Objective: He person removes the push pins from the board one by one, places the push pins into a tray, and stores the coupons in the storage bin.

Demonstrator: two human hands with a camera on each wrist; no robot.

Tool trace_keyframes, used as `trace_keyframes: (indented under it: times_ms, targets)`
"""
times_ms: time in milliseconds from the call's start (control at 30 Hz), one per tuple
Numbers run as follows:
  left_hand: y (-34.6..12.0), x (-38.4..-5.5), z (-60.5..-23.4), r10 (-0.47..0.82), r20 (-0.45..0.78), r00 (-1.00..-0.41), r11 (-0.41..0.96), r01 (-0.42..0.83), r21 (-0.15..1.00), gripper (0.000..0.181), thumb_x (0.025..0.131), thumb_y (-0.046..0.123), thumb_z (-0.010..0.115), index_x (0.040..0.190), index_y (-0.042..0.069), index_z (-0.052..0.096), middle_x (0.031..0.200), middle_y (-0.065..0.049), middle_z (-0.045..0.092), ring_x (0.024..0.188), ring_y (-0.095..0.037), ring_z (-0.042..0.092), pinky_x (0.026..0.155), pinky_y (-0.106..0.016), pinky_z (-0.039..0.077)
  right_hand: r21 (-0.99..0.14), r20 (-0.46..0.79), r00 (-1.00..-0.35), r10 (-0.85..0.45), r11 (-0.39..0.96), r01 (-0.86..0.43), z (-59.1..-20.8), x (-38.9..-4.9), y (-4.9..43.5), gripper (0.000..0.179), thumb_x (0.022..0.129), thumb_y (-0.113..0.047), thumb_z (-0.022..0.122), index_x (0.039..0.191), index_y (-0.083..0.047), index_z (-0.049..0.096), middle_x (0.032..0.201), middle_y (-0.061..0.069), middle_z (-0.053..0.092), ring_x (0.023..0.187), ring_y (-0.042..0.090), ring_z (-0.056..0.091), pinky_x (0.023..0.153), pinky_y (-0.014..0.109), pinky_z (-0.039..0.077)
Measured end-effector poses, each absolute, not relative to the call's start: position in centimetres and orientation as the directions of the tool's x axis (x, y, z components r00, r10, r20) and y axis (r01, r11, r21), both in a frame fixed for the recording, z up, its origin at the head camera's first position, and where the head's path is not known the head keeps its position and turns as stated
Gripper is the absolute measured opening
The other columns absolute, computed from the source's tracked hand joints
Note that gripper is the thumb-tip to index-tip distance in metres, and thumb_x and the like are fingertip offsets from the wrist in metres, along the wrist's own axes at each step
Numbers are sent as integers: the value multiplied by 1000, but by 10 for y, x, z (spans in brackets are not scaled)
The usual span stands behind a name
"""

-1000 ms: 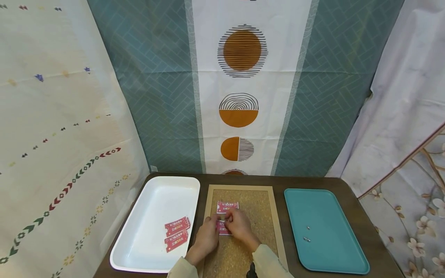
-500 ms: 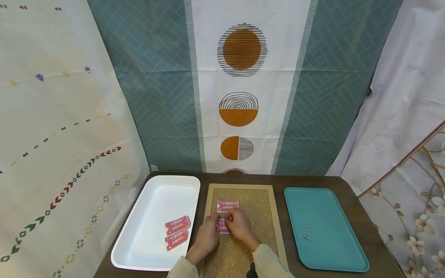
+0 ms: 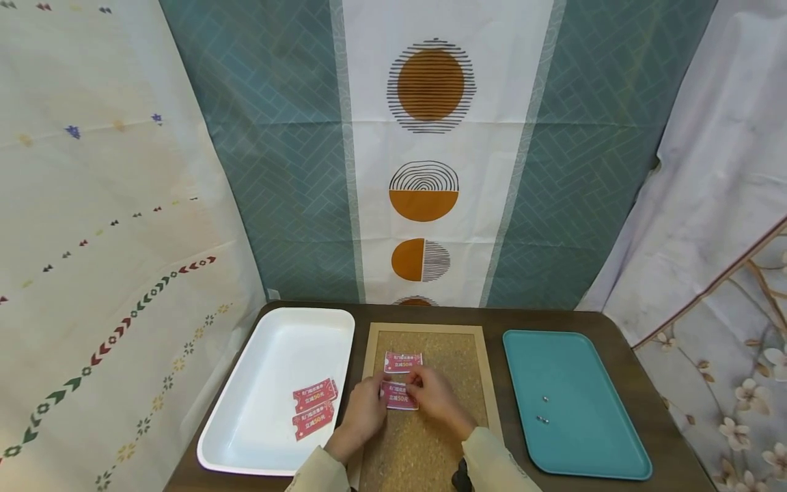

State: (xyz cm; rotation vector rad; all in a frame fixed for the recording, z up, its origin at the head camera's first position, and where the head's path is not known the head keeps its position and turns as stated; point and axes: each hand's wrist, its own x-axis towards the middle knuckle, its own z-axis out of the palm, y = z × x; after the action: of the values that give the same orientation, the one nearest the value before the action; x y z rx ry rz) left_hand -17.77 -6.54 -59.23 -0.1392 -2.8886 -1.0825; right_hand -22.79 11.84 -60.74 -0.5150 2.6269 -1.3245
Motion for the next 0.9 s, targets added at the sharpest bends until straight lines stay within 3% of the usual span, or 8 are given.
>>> trace_keyframes:
  times_ms: [167, 400, 700, 900]
  targets:
    - [-69, -179, -585, 59, 86, -994, 748, 102, 656, 37, 89, -7, 64, 125, 3, 70, 99, -14, 71, 81, -23, 68, 67, -37, 58, -771, 65, -911, -406, 559, -304, -606, -229, 130, 6, 98, -4, 73, 93, -7, 70, 86, -1, 69, 79, 9, 61, 71, 26, 53]
    - [-75, -185, -578, 68, 104, -992, 709, 121, 694, 39, 95, -4, 65, 133, 0, 66, 108, -18, 73, 94, -29, 73, 72, -37, 61, -774, 48, -917, -396, 566, -285, -606, -228, 147, 11, 98, 0, 70, 98, -11, 72, 91, -5, 68, 84, 10, 60, 77, 28, 54]
    - [-84, -192, -569, 52, 154, -987, 667, 149, 730, 36, 93, -6, 66, 128, -2, 67, 84, -6, 66, 65, -8, 57, 51, -22, 47, -769, 50, -947, -317, 593, -238, -605, -225, 161, 14, 96, 3, 70, 101, -10, 73, 92, -2, 70, 84, 10, 61, 76, 27, 54]
    - [-90, -196, -562, 27, 186, -982, 661, 157, 733, 34, 92, -6, 67, 125, -1, 69, 79, -3, 65, 60, -6, 54, 48, -21, 45, -773, 78, -951, -300, 584, -248, -607, -225, 168, 15, 95, 6, 70, 96, -9, 72, 87, -4, 68, 80, 8, 59, 72, 26, 51]
